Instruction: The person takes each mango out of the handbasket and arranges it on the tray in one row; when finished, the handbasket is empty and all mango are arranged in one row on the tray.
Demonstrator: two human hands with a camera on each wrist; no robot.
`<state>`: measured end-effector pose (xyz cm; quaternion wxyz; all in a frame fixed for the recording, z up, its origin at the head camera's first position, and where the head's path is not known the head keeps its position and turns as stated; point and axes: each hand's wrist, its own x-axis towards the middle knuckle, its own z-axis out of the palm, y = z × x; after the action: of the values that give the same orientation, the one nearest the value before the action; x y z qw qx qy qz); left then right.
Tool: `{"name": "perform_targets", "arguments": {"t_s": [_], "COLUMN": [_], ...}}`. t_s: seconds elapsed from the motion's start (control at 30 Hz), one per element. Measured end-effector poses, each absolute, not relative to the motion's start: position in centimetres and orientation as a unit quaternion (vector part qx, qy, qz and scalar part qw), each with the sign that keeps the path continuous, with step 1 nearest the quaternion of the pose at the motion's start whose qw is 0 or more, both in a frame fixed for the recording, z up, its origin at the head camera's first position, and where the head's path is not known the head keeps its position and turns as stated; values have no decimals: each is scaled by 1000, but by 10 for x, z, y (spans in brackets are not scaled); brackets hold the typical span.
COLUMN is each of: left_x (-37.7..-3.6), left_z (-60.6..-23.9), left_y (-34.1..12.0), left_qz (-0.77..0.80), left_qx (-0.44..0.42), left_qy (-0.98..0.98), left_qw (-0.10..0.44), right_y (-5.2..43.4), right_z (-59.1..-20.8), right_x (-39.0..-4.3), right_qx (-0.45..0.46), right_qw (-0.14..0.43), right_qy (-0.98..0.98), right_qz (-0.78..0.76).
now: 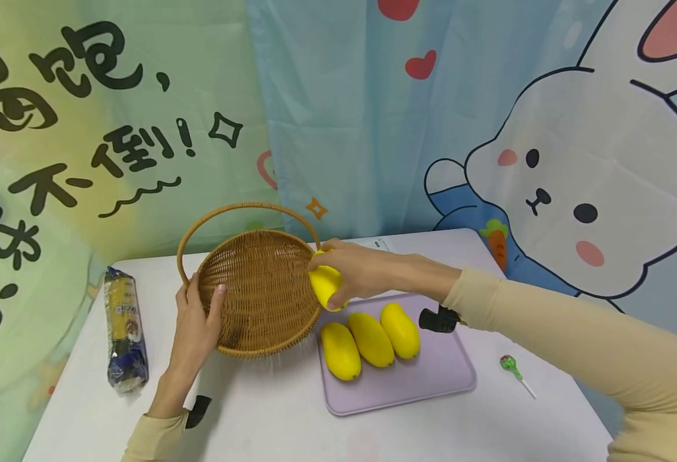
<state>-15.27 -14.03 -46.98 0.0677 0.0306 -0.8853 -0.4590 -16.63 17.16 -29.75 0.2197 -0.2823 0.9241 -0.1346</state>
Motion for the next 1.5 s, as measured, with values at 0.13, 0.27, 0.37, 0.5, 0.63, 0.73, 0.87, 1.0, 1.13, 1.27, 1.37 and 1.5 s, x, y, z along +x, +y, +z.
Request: {"name": "perform_targets", "arguments": {"t_s": [0.13,0.27,0.37,0.5,0.63,0.73,0.87,1.0,1.13,1.27,1.37,1.5], "left_x": [-152,-153,-153,-153,-153,-153,-153,-153,-154,-153,-153,-153], "left_z": [-471,-470,-470,-471,-471,-471,-470,-470,-470,-471,-471,-470], "left_y": [-140,-141,-141,-141,-141,-141,-140,-140,-141,-142,-141,-141], "left_qz": [-457,-457,-459,-460,-460,-459,-459,-458,-457,-456,-454,-454], "left_qx": [31,33,32,33,35,35,34,34,36,37,38,40], "left_qy": [-886,-886,-885,-884,-885,-885,-886,-886,-887,-887,-888,-888], "left_qw": [67,71,73,72,67,65,63,61,65,67,65,61], "right_y": [200,233,257,284,306,319,333,344,351,354,357,360], "right_z": [-301,-307,-311,-315,-316,-318,-322,-333,-352,-374,-391,-411], "right_x": [-164,-161,-158,-153,-148,-144,-140,-138,-140,-140,-137,-134], "right_qx": [-269,-253,-240,-226,-218,-216,-210,-202,-204,-203,-196,-185], "right_qw": [211,197,183,166,157,151,148,156,158,163,171,179], "right_qy": [930,937,943,948,949,949,949,947,944,944,943,942], "right_qz": [-135,-138,-140,-148,-165,-175,-183,-195,-204,-205,-209,-214]}}
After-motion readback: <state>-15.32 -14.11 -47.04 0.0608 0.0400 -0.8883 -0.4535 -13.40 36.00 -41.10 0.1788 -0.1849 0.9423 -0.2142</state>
